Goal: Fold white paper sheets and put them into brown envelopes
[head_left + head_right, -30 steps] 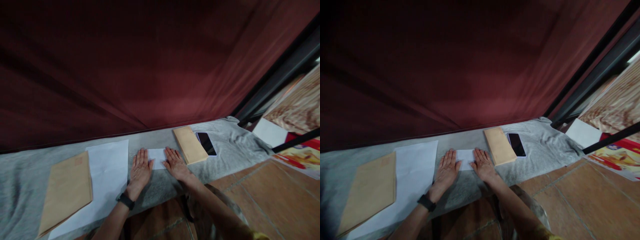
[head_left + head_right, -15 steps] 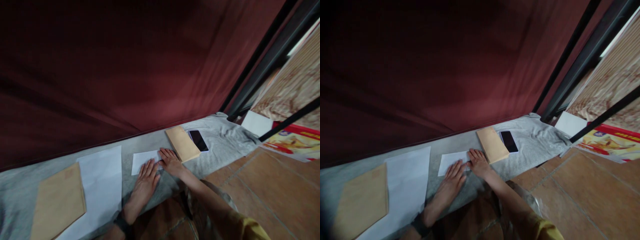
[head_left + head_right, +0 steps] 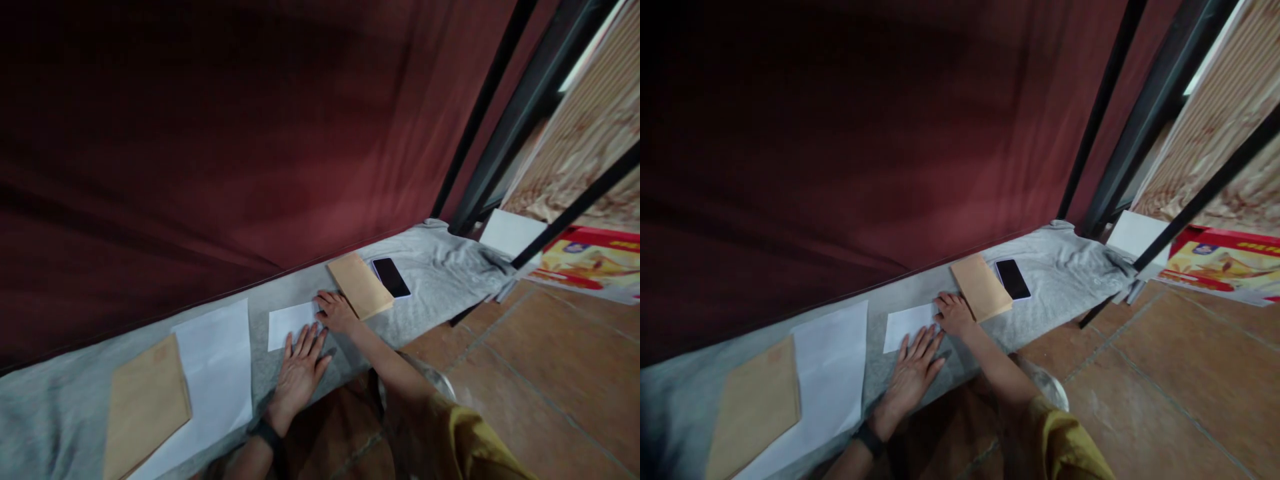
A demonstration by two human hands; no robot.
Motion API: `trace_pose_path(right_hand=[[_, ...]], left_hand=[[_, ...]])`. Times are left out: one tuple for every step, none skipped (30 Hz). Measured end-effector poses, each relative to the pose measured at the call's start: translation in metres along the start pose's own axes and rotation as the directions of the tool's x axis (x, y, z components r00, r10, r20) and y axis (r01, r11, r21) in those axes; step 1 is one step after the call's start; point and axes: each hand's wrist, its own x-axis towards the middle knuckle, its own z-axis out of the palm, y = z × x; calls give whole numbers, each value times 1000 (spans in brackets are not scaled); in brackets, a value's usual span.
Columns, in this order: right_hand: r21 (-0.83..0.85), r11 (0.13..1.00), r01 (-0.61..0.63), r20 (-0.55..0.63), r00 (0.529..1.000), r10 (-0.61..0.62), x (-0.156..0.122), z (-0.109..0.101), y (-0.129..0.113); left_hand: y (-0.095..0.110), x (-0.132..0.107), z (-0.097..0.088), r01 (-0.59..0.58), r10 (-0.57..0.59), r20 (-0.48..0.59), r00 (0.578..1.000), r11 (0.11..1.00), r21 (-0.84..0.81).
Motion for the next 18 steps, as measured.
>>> trace_pose_path(right_hand=[[12,1000,-9,-2,1000,9,2,-1,0],[25,1000,-20,-5,1000,20,3,-2,-1],[39,999,-29,-9,1000,30,5,-2,-1],[55,998,-39,-14,999,40,6,-3,-1],[72,996,-49,-20,999,50,8,-3,-2],[92,994,-62,-25,998,64,9,-4,-3],[115,990,-78,-31,996,82,11,-4,-4],[140,985,-97,-37,994,103,12,-4,-5],[167,979,-118,-43,991,127,14,-4,-6],[197,970,-142,-49,987,155,15,-4,-8],[231,958,-168,-53,981,185,17,-3,-9],[268,943,-196,-54,974,218,19,-2,-10],[310,924,-225,-51,966,252,21,-1,-11],[356,899,-255,-43,957,288,23,0,-12],[407,868,-284,-31,946,324,24,1,-12],[461,831,-311,-15,934,358,26,3,-12],[519,787,-335,3,921,390,26,3,-12],[578,735,-356,25,907,420,27,4,-12]], left_hand=[[0,0,-1,0,0,7,1000,1000,-1],[0,0,-1,3,-3,14,1000,1000,-1],[0,0,-1,6,-6,21,1000,1000,-2],[0,0,-2,10,-10,26,1000,1000,-4],[0,0,-2,13,-13,29,999,1000,-7],[1,0,-2,17,-17,31,999,1000,-10],[1,0,-2,23,-23,30,999,1000,-14],[2,1,-2,28,-28,28,999,999,-20],[2,1,-2,32,-32,24,999,999,-27],[3,1,-1,36,-35,19,999,999,-36],[3,1,-1,39,-38,12,999,998,-47],[3,0,-1,42,-41,6,999,997,-61],[4,0,-1,45,-45,0,999,996,-78],[4,-1,0,51,-52,-4,999,994,-98],[3,-3,0,62,-63,-5,998,990,-124],[3,-5,-1,78,-79,-2,997,984,-157],[3,-8,-1,99,-100,4,995,974,-203],[3,-12,-2,126,-129,7,992,957,-261]])
